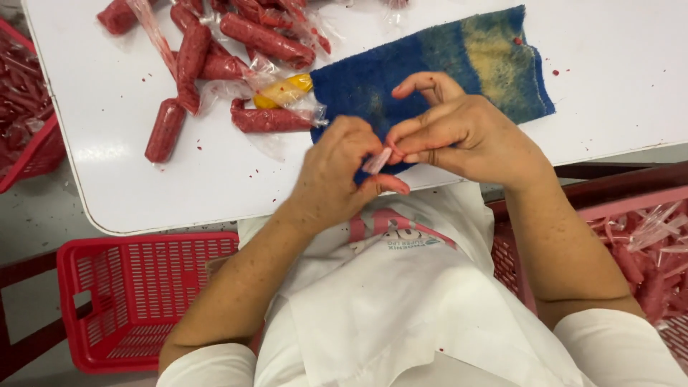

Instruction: The person removes plastic wrappers from red sausage-like objects by hand, one at a time, and places the unwrapped items into a pink basket.

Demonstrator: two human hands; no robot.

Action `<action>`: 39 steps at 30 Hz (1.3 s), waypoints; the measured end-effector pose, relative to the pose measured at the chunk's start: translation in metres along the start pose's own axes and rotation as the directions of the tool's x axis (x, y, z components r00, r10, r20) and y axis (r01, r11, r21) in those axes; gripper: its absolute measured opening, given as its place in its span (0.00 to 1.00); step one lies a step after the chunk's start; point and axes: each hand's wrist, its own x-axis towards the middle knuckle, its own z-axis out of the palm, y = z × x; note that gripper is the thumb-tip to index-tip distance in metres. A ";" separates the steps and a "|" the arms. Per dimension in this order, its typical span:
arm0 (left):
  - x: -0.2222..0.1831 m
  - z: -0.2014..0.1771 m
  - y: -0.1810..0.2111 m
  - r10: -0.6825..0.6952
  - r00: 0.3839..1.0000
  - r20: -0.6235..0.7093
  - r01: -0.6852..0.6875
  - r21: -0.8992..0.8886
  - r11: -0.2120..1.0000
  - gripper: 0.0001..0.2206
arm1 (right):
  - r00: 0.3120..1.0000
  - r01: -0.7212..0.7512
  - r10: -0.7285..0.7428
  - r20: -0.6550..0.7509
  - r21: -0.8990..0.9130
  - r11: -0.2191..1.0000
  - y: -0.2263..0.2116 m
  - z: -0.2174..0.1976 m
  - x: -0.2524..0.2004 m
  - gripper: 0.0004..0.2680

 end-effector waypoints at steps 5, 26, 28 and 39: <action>0.020 -0.009 -0.008 0.125 0.981 0.145 -0.148 0.160 0.976 0.23 | 0.994 0.093 -0.082 0.077 -0.152 0.984 -0.009 -0.004 0.009 0.08; 0.027 0.030 0.001 -0.196 0.960 -0.199 0.096 -0.422 0.902 0.07 | 0.679 -0.128 -0.113 -0.725 -0.268 0.955 0.055 0.096 -0.022 0.17; 0.043 0.025 0.004 -0.294 0.954 -0.056 0.244 -0.427 0.871 0.07 | 0.716 -0.109 -0.125 -0.687 -0.286 0.952 0.045 0.093 -0.033 0.09; 0.201 -0.086 -0.070 0.047 0.950 0.308 -0.254 0.678 0.689 0.38 | 0.374 -0.891 0.642 -0.669 -0.451 0.049 -0.034 -0.003 -0.329 0.12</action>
